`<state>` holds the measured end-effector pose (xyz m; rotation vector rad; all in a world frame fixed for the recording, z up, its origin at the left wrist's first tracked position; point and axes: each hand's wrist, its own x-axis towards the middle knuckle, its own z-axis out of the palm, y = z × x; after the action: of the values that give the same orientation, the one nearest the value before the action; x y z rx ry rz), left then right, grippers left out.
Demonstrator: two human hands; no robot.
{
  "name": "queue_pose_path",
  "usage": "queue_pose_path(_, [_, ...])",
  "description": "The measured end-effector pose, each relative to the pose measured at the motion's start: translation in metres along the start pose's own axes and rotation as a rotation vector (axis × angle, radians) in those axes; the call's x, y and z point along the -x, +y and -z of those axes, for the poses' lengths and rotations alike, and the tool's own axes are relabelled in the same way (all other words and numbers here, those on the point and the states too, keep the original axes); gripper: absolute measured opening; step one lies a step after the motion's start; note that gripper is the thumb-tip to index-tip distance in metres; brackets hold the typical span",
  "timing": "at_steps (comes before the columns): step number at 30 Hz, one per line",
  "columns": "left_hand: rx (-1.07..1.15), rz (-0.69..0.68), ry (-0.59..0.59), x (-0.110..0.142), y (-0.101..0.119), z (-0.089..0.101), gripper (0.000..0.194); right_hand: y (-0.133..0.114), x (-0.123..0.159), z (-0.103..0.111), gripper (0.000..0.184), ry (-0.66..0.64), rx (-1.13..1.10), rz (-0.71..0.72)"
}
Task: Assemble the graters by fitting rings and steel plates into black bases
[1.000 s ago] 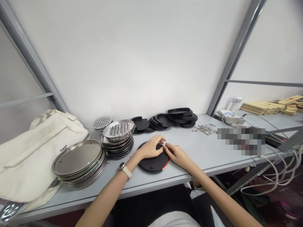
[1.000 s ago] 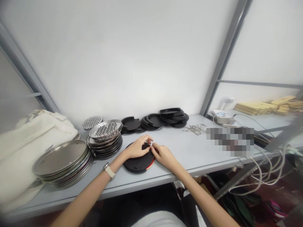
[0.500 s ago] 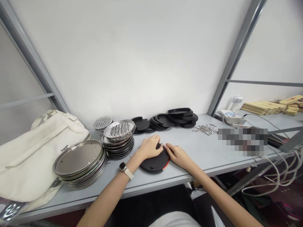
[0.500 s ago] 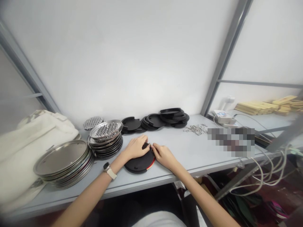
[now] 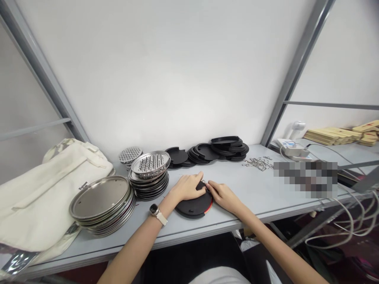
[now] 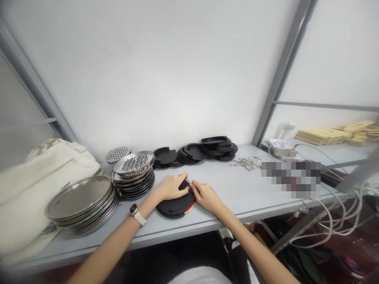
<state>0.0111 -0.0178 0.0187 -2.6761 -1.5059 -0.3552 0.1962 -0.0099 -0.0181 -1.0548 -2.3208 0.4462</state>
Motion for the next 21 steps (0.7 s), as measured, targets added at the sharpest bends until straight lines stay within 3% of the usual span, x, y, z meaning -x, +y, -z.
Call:
queue_pose_path(7, [0.046, -0.096, 0.018, 0.0004, -0.0010, 0.0000, 0.019, 0.0019, 0.0010, -0.0004, 0.028, -0.003, -0.010, 0.019])
queue_pose_path(21, [0.101, -0.135, 0.007, -0.0005, -0.0058, -0.0052, 0.028, 0.0004, 0.0002, -0.0009, 0.029, 0.008, -0.005, 0.012])
